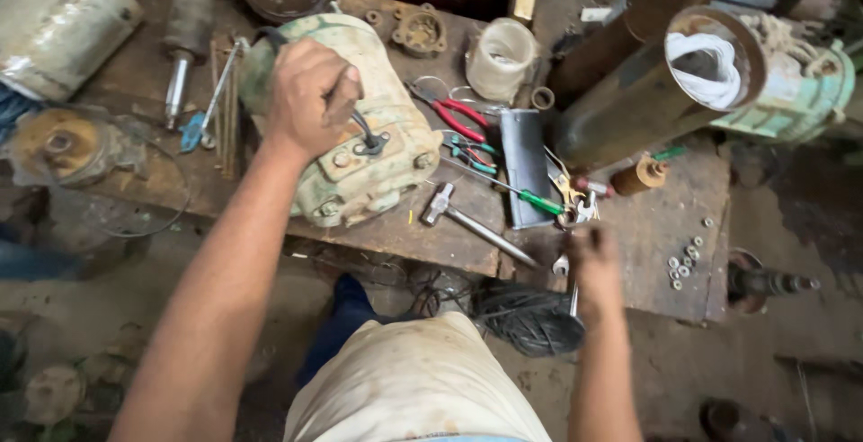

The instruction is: The person uses a wrench to tighten bolts on a cylindrical electrical motor housing. They then insert and tighten additional bolts by hand and with the wrench, securing the motor casing while working at a cluttered bench.

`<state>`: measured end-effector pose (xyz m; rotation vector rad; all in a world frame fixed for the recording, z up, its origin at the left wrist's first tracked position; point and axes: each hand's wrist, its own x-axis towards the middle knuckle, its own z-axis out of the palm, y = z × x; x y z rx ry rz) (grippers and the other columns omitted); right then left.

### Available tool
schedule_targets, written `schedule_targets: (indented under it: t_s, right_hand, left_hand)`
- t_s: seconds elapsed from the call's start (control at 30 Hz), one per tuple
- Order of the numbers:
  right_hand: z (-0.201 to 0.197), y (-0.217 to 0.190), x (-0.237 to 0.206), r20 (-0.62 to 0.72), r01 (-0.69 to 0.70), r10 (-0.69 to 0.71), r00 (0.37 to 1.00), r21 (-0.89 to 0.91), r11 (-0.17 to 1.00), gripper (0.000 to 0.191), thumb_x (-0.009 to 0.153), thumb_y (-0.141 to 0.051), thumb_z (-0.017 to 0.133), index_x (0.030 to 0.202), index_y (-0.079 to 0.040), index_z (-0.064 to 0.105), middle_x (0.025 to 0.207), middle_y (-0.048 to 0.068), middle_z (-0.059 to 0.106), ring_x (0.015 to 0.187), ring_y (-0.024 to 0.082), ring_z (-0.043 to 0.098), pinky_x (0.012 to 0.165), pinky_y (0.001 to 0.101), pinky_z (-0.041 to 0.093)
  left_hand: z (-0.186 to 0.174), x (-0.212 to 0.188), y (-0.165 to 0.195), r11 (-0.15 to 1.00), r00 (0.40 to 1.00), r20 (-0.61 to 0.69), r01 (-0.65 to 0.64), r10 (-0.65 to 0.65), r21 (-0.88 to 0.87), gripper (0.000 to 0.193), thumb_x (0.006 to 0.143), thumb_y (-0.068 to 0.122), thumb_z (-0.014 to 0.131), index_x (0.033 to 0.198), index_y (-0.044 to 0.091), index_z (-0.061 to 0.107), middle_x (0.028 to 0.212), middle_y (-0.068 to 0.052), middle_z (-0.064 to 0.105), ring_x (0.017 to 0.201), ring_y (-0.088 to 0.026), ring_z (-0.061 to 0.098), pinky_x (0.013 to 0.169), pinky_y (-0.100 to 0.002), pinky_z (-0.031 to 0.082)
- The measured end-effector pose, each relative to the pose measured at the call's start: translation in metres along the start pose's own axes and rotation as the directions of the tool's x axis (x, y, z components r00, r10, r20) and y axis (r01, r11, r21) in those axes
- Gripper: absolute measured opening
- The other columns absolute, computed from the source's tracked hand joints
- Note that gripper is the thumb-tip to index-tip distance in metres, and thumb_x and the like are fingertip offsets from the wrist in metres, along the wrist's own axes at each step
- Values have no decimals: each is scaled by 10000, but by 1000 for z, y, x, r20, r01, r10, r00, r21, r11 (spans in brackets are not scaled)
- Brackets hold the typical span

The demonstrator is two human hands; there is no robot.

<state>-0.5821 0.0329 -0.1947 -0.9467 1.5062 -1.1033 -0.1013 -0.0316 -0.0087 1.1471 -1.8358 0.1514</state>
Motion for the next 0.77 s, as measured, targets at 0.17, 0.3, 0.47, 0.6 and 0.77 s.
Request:
schedule_targets:
  t_s: [0.17, 0.3, 0.47, 0.6, 0.77]
  right_hand:
    - [166, -3, -25, 295, 288, -243, 924, -119, 950, 185, 961, -180, 749, 1044, -70, 625, 884, 28, 592, 809, 138, 530, 746, 275, 466]
    - [224, -8, -29, 193, 447, -418, 887, -141, 883, 305, 921, -151, 750, 1187, -39, 652, 1001, 58, 736, 898, 123, 678, 810, 285, 531]
    - [248, -11, -34, 92, 458, -449, 889, -170, 873, 234, 918, -136, 761, 1120, -23, 728, 973, 104, 773, 872, 147, 702, 830, 295, 552]
    - [250, -10, -37, 106, 484, -473, 875, -173, 858, 245, 908, -118, 751, 1134, -25, 732, 998, 109, 780, 888, 156, 714, 841, 290, 552]
    - [257, -7, -39, 66, 422, -426, 902, -335, 842, 249, 888, -152, 793, 1112, -51, 751, 1002, 126, 792, 882, 200, 772, 833, 304, 573]
  left_hand:
    - [-3, 2, -2, 1000, 1000, -1, 10, -10, -10, 273, 1014, 198, 604, 790, 47, 642, 836, -120, 650, 886, -341, 615, 844, -456, 476]
    - [-3, 1, -2, 999, 999, 10, 30, -30, 10, 279, 1029, 209, 607, 804, 51, 653, 831, -111, 642, 883, -332, 611, 843, -450, 477]
    - [-7, 5, -3, 997, 998, 27, 61, -63, 48, 288, 1009, 206, 609, 771, 48, 640, 803, -113, 635, 879, -329, 614, 829, -450, 475]
    - [-8, 6, -4, 997, 998, 2, 70, -70, 20, 269, 1011, 207, 605, 801, 47, 659, 823, -106, 653, 876, -317, 617, 836, -443, 479]
    - [-8, 5, -7, 997, 997, -8, 76, -76, -11, 273, 1020, 220, 608, 818, 44, 664, 846, -121, 657, 900, -317, 620, 863, -438, 484]
